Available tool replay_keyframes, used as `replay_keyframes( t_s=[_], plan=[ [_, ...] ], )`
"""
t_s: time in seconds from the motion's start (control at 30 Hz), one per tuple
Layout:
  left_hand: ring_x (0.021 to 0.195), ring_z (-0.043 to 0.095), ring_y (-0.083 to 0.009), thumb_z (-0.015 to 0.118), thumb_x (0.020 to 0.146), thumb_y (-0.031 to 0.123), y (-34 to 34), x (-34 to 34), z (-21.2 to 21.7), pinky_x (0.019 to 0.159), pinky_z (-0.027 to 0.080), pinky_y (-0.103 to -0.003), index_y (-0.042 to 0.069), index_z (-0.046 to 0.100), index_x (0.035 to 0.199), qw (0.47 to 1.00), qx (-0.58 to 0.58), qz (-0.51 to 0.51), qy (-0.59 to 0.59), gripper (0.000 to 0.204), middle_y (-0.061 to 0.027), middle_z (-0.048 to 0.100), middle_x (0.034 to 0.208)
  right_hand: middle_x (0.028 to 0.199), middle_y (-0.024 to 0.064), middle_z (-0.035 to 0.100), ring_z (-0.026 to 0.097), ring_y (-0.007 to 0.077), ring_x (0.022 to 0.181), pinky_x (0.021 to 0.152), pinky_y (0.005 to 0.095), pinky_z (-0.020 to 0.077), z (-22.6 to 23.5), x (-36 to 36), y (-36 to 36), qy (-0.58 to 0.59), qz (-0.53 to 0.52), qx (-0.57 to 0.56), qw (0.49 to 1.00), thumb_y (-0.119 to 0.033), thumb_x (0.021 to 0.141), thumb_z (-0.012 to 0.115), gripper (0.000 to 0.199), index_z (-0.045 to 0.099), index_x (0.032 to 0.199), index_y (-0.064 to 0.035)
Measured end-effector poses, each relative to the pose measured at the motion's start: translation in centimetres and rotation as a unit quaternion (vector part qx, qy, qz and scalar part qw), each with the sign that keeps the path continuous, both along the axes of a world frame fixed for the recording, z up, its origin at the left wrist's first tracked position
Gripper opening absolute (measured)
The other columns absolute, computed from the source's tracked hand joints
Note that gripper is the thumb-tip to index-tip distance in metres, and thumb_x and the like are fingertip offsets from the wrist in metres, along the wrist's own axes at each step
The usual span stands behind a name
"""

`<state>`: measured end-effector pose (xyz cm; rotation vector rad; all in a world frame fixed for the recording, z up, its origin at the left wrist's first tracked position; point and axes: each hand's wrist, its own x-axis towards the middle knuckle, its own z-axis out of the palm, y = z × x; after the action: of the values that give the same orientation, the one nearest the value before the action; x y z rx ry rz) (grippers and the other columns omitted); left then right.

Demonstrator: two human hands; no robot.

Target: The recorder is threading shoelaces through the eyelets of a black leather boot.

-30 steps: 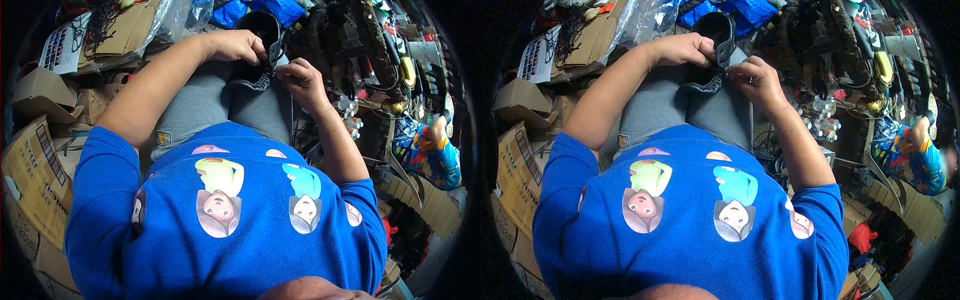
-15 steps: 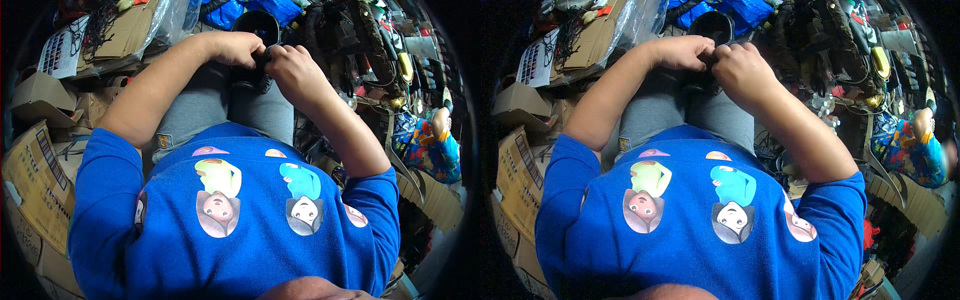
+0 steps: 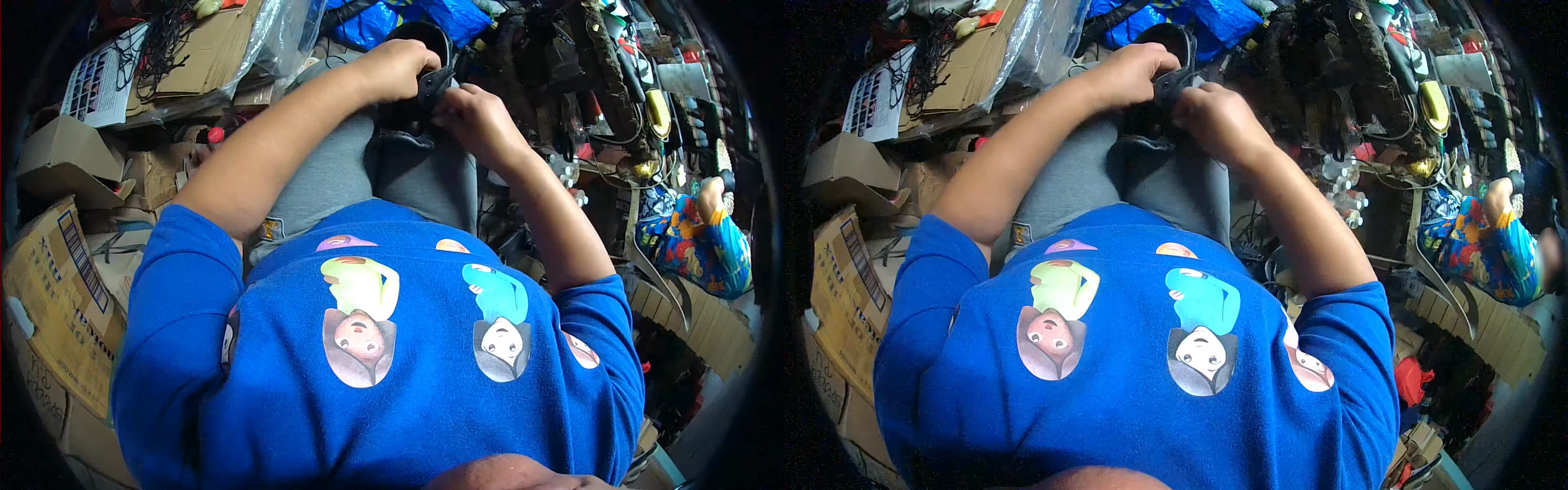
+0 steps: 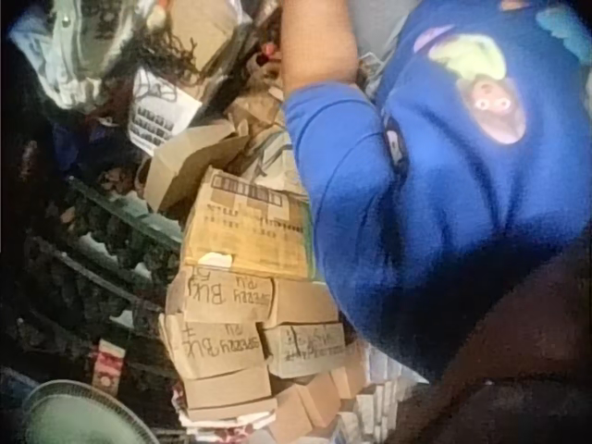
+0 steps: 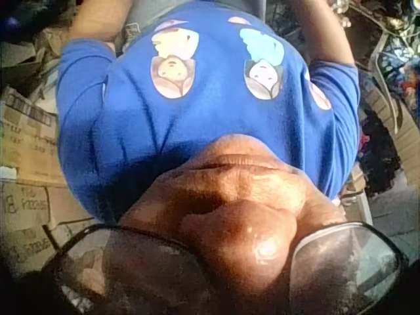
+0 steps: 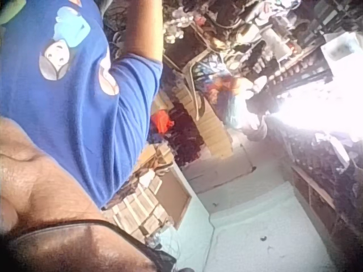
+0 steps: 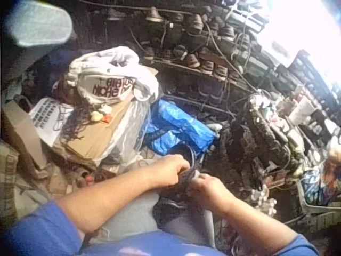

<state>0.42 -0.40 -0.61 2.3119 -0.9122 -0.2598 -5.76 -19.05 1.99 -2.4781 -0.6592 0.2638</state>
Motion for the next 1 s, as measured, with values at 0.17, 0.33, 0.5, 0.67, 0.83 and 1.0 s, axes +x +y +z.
replay_keyframes(
  t_s=[0.17, 0.33, 0.5, 0.67, 0.83, 1.0],
  plan=[
    [0.093, 0.06, -0.0333, 0.065, 0.076, 0.012, 3.2, -6.5, 0.9, 0.08, 0.048, -0.035, 0.004, 0.06, 0.105, 0.99, -0.053, 0.122, -0.035, 0.03, -0.0169, 0.062, 0.103, 0.078, 0.0073, 0.06, 0.059, 0.0175, 0.071, 0.066, 0.0308, 0.0473, 0.0, -0.3, -2.9, 0.178, -0.083, 0.128, 0.972, -0.022, 0.08, 0.069, 0.019, 0.066, 0.092, -0.0073],
    [0.083, 0.063, -0.0246, 0.06, 0.084, 0.019, 10.2, -8.4, 4.0, 0.076, 0.048, -0.033, 0.001, 0.062, 0.1, 0.977, 0.014, 0.041, 0.207, 0.024, -0.0163, 0.065, 0.087, 0.072, 0.0001, 0.058, 0.053, 0.0086, 0.065, 0.071, 0.0268, 0.0445, -0.5, -1.0, -9.4, 0.359, -0.067, 0.592, 0.718, -0.024, 0.088, 0.06, 0.022, 0.061, 0.093, -0.0033],
    [0.078, 0.052, -0.0172, 0.052, 0.093, 0.029, 10.2, -4.8, 3.7, 0.075, 0.043, -0.029, 0.0, 0.052, 0.077, 0.975, -0.098, 0.156, 0.125, 0.033, -0.0038, 0.052, 0.083, 0.091, -0.0012, 0.065, 0.054, 0.0069, 0.083, 0.08, 0.0274, 0.0442, -0.9, -1.2, -7.7, 0.208, -0.179, 0.225, 0.935, -0.028, 0.087, 0.065, 0.029, 0.067, 0.101, -0.0025],
    [0.063, 0.044, -0.0152, 0.042, 0.097, 0.029, 3.8, -4.5, 3.6, 0.073, 0.043, -0.033, 0.009, 0.042, 0.067, 0.634, -0.63, 0.081, 0.442, 0.036, -0.0003, 0.04, 0.069, 0.07, 0.013, 0.06, 0.058, 0.0303, 0.07, 0.075, 0.0383, 0.0396, -1.4, -1.9, -4.1, -0.042, -0.064, -0.111, 0.991, -0.03, 0.086, 0.06, 0.027, 0.061, 0.074, -0.0057],
    [0.048, 0.033, -0.0128, 0.038, 0.098, 0.029, 8.2, -3.3, -1.3, 0.079, 0.044, -0.039, 0.015, 0.031, 0.059, 0.599, -0.587, 0.092, 0.537, 0.042, 0.0012, 0.03, 0.056, 0.068, 0.0103, 0.059, 0.055, 0.0314, 0.066, 0.074, 0.0382, 0.0374, -5.0, -4.1, -7.0, -0.107, -0.016, -0.139, 0.984, -0.031, 0.086, 0.058, 0.031, 0.054, 0.066, -0.0068],
    [0.058, 0.049, -0.0118, 0.042, 0.098, 0.032, 10.4, -1.3, -0.3, 0.081, 0.047, -0.035, 0.008, 0.053, 0.07, 0.774, -0.45, 0.204, 0.396, 0.038, -0.0058, 0.057, 0.073, 0.063, 0.0006, 0.048, 0.044, 0.0125, 0.06, 0.061, 0.0257, 0.0359, -6.2, -4.4, -8.0, 0.244, -0.19, 0.192, 0.931, -0.035, 0.09, 0.057, 0.031, 0.062, 0.09, -0.0049]
  ],
)
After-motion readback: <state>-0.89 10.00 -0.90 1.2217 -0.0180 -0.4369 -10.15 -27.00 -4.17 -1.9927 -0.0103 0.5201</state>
